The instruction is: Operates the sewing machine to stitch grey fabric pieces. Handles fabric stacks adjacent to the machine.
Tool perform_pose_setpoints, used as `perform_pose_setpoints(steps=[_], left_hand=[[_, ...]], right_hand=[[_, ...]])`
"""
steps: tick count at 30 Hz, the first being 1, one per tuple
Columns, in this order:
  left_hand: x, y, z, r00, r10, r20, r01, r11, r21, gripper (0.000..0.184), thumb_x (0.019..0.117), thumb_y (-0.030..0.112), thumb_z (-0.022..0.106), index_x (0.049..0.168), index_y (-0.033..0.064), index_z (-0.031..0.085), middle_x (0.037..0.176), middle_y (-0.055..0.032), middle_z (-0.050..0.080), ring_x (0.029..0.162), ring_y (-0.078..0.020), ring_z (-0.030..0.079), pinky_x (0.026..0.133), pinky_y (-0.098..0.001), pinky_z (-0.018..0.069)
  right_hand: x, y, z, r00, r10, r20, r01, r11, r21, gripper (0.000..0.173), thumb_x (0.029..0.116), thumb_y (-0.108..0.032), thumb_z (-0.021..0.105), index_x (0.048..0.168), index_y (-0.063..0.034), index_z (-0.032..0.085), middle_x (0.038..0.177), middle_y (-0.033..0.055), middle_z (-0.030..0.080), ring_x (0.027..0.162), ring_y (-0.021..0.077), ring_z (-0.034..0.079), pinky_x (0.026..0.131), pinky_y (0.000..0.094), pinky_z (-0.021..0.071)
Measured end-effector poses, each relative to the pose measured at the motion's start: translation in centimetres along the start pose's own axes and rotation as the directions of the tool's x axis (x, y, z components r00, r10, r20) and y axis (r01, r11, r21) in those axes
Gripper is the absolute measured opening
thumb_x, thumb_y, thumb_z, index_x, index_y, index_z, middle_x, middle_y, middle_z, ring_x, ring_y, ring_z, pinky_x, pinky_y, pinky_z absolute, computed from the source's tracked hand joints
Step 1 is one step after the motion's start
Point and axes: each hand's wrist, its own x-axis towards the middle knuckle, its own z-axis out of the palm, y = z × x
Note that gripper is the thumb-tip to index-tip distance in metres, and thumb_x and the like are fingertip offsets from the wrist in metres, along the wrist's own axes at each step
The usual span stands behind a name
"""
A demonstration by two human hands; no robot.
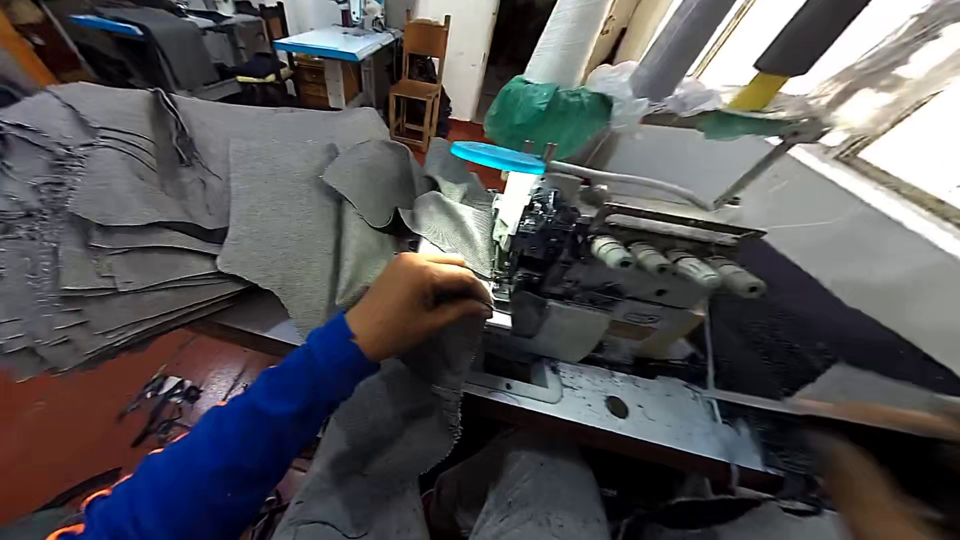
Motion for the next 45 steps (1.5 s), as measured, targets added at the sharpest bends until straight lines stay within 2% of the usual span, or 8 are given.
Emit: perform_pose_setpoints(steps=[9,13,15,17,20,25,29,45], left_hand=[[0.4,2.3,-0.2,0.995,-0.090,0.041,0.096,0.979,-0.182,0.005,0.0856,0.004,0.077,0.086,-0.0007,0.075,0.112,-0.0099,0.072,0.097,-0.0077,0.069,0.084,-0.0205,0.0589],[0.1,2.2,-0.5,0.981,-0.191,-0.006,0.186,0.961,-0.204,0.010,0.0839,-0.002,0.078,0.086,-0.0010,0.068,0.079,-0.0032,0.069,0.066,-0.0026,0.062,0.060,-0.0163,0.0532],[0.3,2.4,-0.7,0.977,-0.212,-0.016,0.205,0.962,-0.181,0.009,0.0852,-0.001,0.077,0.088,0.0002,0.068,0.076,-0.0013,0.069,0.065,-0.0022,0.062,0.060,-0.0165,0.0533],[0.8,2.6,-0.8,0.978,-0.207,-0.014,0.202,0.967,-0.152,0.012,0.0865,0.000,0.076,0.094,0.0008,0.067,0.078,-0.0008,0.070,0.067,-0.0029,0.064,0.062,-0.0174,0.0556],[1.4,1.6,0.4,0.978,-0.206,0.029,0.206,0.978,-0.010,0.018,0.0894,0.004,0.075,0.107,0.0045,0.069,0.080,0.0008,0.075,0.066,-0.0042,0.068,0.063,-0.0225,0.0574],[-0.7,-2.5,4.6,0.992,-0.055,-0.117,0.100,0.898,0.428,0.011,0.0874,0.019,0.077,0.095,0.0117,0.079,0.103,-0.0042,0.075,0.108,-0.0273,0.065,0.100,-0.0506,0.0455],[-2.2,1.0,6.4,0.999,-0.021,-0.032,0.038,0.724,0.688,0.025,0.0999,0.031,0.062,0.092,0.0142,0.079,0.099,-0.0027,0.075,0.105,-0.0248,0.066,0.097,-0.0441,0.0474],[-3.7,7.2,2.6,0.994,-0.058,0.092,0.008,0.882,0.471,0.024,0.1062,0.024,0.050,0.115,0.0078,0.065,0.119,-0.0100,0.073,0.123,-0.0248,0.066,0.110,-0.0408,0.0479]], right_hand=[[-1.2,-1.0,18.6,0.957,0.273,-0.097,-0.169,0.800,0.576,0.024,0.0939,0.003,0.058,0.111,-0.0129,0.054,0.092,-0.0116,0.074,0.086,-0.0031,0.070,0.079,0.0157,0.0590],[-0.9,-1.7,19.4,0.928,0.370,-0.037,-0.224,0.636,0.738,0.025,0.0933,0.007,0.058,0.100,-0.0164,0.050,0.080,-0.0119,0.071,0.076,-0.0033,0.068,0.072,0.0143,0.0573],[-1.8,-1.3,19.4,0.947,0.322,0.001,-0.241,0.707,0.665,0.003,0.0997,-0.011,0.058,0.102,-0.0112,0.058,0.081,-0.0120,0.070,0.077,-0.0061,0.066,0.070,0.0134,0.0554],[-3.7,-0.7,19.8,0.973,0.216,0.081,-0.224,0.805,0.549,0.034,0.1001,-0.035,0.063,0.105,-0.0024,0.069,0.089,-0.0054,0.073,0.084,-0.0052,0.068,0.075,0.0164,0.0583],[-7.1,-0.1,21.9,0.962,0.223,0.156,-0.268,0.878,0.397,0.020,0.0868,-0.023,0.072,0.086,-0.0032,0.075,0.075,0.0034,0.073,0.071,0.0023,0.070,0.066,0.0221,0.0578],[-8.4,0.5,21.7,0.822,0.411,0.394,-0.566,0.519,0.640,0.015,0.0977,-0.007,0.061,0.092,-0.0008,0.073,0.085,-0.0039,0.074,0.083,-0.0042,0.068,0.082,0.0190,0.0574],[-9.4,0.3,20.1,0.805,0.433,0.406,-0.584,0.461,0.668,0.017,0.0962,0.001,0.058,0.096,-0.0020,0.074,0.088,-0.0075,0.075,0.088,-0.0061,0.068,0.086,0.0196,0.0579],[-4.6,2.3,18.0,0.798,0.457,0.392,-0.547,0.277,0.790,0.029,0.1069,-0.012,0.046,0.095,-0.0083,0.072,0.086,-0.0039,0.075,0.083,0.0024,0.072,0.082,0.0248,0.0608]])
